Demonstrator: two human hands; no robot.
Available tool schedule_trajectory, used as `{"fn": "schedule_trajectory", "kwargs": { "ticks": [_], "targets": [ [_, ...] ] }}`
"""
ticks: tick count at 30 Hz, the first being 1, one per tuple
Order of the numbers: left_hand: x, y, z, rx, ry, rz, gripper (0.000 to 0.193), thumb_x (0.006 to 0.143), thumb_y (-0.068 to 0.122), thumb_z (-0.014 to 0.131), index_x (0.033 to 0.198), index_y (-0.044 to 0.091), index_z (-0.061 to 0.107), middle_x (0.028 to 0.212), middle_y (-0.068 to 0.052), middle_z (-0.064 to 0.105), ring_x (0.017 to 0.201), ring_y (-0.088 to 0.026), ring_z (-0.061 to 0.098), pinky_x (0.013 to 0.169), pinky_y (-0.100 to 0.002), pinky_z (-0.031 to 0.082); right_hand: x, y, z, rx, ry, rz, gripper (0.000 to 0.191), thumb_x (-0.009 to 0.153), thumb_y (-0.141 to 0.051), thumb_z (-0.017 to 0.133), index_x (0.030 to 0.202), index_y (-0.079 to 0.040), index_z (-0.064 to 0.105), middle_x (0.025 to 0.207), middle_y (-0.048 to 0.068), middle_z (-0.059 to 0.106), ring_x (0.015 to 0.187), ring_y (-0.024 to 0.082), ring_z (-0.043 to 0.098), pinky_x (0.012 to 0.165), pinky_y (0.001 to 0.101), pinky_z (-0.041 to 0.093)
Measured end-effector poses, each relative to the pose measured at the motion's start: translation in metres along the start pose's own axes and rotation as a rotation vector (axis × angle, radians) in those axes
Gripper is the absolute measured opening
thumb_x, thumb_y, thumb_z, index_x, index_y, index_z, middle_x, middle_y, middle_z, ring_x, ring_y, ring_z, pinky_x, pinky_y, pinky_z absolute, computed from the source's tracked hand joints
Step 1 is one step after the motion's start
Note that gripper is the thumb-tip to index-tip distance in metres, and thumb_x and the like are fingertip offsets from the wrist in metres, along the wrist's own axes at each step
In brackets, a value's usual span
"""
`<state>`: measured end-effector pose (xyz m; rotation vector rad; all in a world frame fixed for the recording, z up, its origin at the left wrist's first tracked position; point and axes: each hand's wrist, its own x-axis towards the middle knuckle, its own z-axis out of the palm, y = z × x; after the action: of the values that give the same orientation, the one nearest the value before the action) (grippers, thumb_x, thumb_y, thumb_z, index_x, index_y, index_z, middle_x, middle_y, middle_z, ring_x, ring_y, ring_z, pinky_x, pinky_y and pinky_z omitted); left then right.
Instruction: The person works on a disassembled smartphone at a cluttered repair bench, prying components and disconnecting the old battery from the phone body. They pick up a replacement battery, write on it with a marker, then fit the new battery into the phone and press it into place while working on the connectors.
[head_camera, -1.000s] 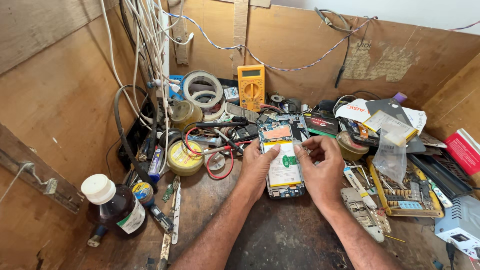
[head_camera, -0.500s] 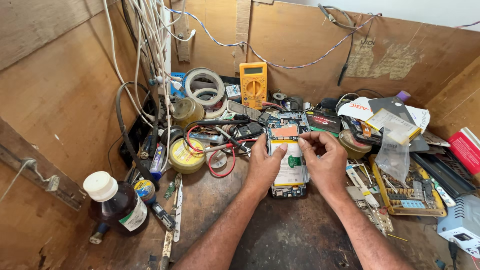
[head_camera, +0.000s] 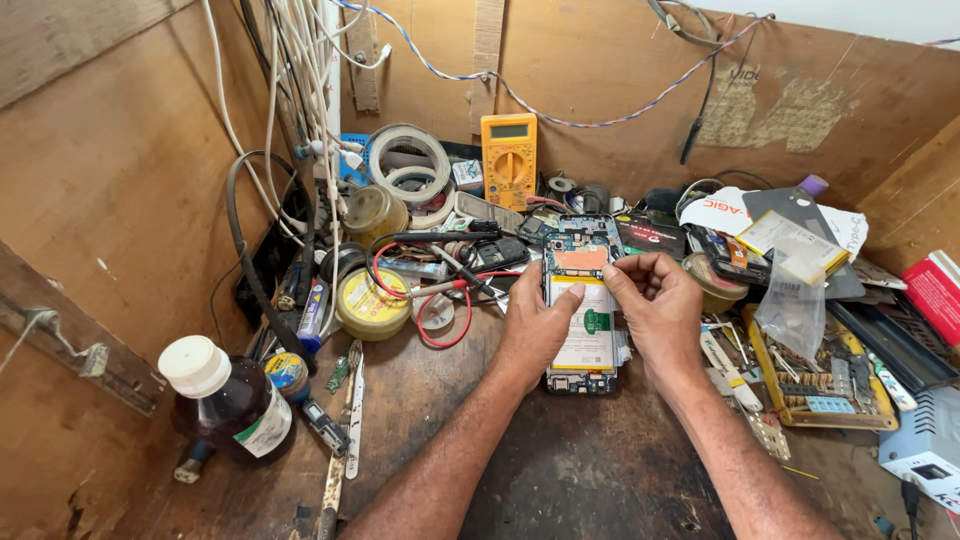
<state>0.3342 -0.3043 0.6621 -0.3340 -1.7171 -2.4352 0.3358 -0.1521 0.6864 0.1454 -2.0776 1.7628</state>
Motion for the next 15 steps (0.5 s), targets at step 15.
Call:
{"fn": "schedule_trajectory", "kwargs": {
  "ticks": [15],
  "targets": [
    [0.0021, -0.0062, -0.0056, -0.007, -0.020, -0.095, 0.028, 0.090, 0.010, 0.070, 0.114, -0.002, 0.065, 0.102, -0.010, 0.074, 0.087, -0.013, 0.071, 0.073, -0.030, 0.059, -0.0093, -0.0001, 0.0032, -0.100, 0.029, -0.083, 0.027, 0.092, -0.010, 0.079, 0.097, -0.003, 0.054, 0.086, 0.004, 0.067, 0.074, 0.005, 0.060, 0.065, 0.0206, 0.053]
  ]
}}
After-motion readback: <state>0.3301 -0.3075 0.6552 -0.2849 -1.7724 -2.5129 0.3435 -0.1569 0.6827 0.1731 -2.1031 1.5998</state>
